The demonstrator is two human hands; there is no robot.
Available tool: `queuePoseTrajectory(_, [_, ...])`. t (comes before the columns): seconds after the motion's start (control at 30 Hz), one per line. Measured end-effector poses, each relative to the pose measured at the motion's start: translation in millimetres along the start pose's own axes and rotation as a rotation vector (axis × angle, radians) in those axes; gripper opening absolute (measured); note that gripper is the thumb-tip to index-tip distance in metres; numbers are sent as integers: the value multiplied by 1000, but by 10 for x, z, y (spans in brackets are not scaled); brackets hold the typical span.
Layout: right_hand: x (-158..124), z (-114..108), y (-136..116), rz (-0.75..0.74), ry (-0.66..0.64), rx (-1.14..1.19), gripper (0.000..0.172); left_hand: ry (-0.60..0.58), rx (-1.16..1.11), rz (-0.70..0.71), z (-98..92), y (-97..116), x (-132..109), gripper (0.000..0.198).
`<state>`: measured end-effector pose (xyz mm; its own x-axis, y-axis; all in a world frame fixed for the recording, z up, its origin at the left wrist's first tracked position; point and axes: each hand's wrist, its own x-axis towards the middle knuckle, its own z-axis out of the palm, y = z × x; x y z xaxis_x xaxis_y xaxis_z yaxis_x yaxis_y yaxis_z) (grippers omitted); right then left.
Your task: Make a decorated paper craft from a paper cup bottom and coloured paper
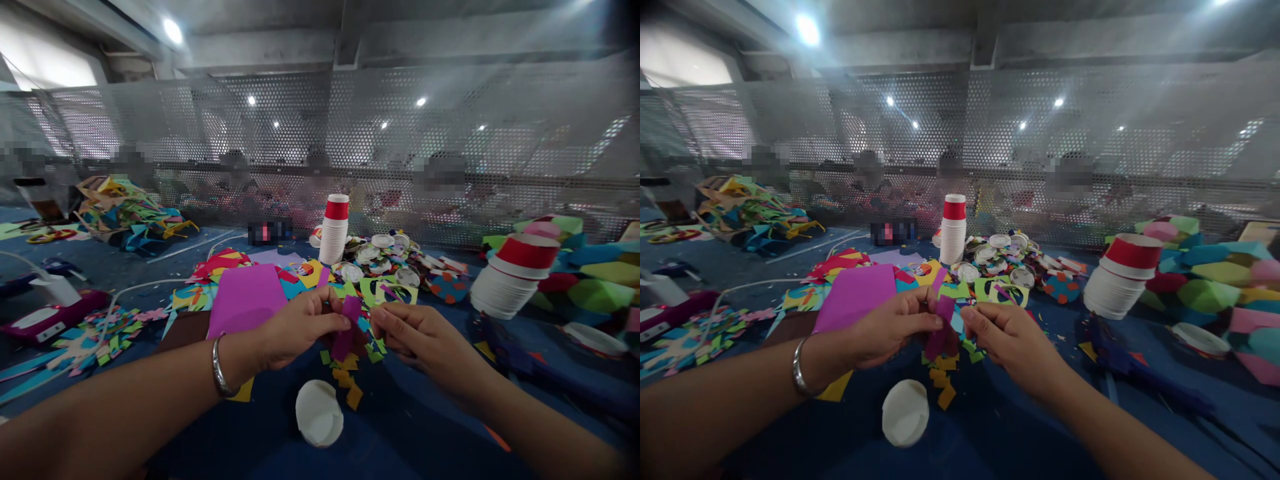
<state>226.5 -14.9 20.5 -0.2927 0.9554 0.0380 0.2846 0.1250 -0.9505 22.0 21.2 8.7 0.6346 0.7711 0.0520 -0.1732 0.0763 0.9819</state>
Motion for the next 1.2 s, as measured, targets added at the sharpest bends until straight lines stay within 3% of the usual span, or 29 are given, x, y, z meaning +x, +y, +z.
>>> queuePoseTrajectory(0.2, [14,-3,7,4,-14,6,47,-55,-62,-106,-18,28,-12,29])
queuePoseTrajectory(0.47, [9,-7,33,10,-4,16,48,-104,-81,-144,-15,35,-28,32])
queuePoseTrajectory(0.77, [18,-69,38,27,-23,-28,49,10,20,-20,-61,62,5,30])
queuePoseTrajectory(1.2, [6,-82,22,27,-32,-65,50,-34,138,-11,-125,45,11,32])
